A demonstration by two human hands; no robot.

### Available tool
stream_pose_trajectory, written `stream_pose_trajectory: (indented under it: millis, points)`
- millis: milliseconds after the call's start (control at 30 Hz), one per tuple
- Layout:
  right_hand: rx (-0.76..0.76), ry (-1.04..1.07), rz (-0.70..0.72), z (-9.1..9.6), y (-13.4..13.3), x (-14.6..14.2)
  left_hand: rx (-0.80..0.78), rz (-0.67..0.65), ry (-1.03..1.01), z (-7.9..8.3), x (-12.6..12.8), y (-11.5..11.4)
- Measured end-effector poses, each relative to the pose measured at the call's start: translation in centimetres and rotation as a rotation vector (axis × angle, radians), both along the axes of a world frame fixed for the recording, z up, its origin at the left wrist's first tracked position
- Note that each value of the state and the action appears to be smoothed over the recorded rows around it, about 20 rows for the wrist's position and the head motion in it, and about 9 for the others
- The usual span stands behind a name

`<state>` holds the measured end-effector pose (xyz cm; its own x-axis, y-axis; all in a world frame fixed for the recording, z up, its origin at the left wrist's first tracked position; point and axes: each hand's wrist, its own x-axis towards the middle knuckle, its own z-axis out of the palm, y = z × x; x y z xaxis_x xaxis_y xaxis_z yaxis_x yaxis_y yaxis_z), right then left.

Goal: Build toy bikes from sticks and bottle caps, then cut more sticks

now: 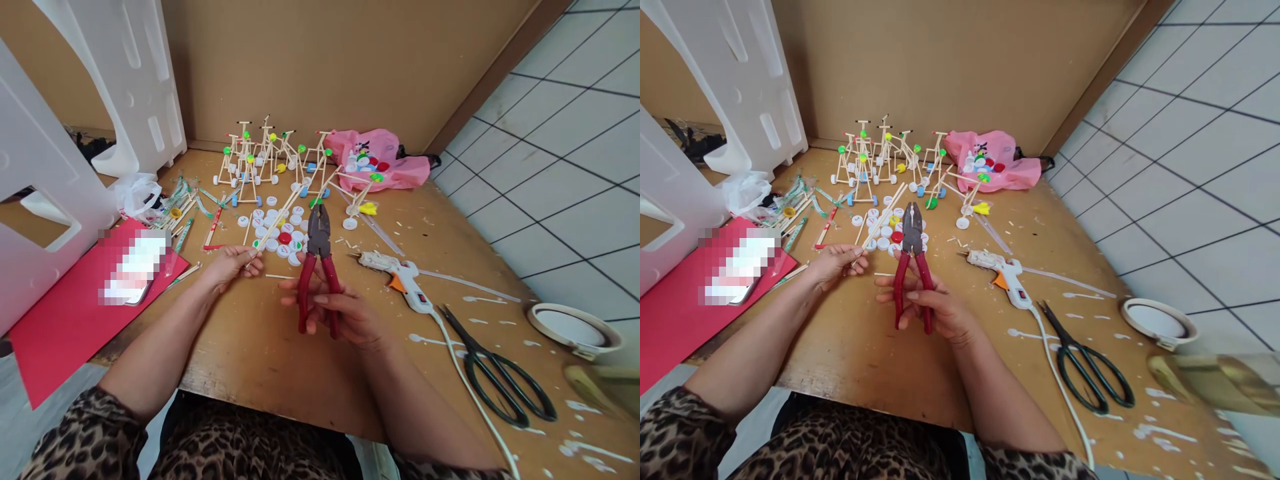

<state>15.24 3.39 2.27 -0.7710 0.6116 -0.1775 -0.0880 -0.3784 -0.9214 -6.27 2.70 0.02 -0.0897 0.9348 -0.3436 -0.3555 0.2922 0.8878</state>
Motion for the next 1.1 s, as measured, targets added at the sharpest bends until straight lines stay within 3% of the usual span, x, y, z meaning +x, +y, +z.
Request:
stream_pose_trajectory:
  millis: [300,700,1100]
  points:
    - [0.134,-0.013,-0.074,-0.9,-0.3,0.6,0.051,0.045,0.046,0.1,-0.4,-0.1]
    - [0.133,-0.079,-0.038,-0.7,-0.4,0.1,0.108,0.098,0.101,0.7,-0.5,-0.1]
    - [0.255,-0.183,-0.038,-1.0,-1.1,-0.6,0.137,0.108,0.101,0.5,-0.9,-0.1]
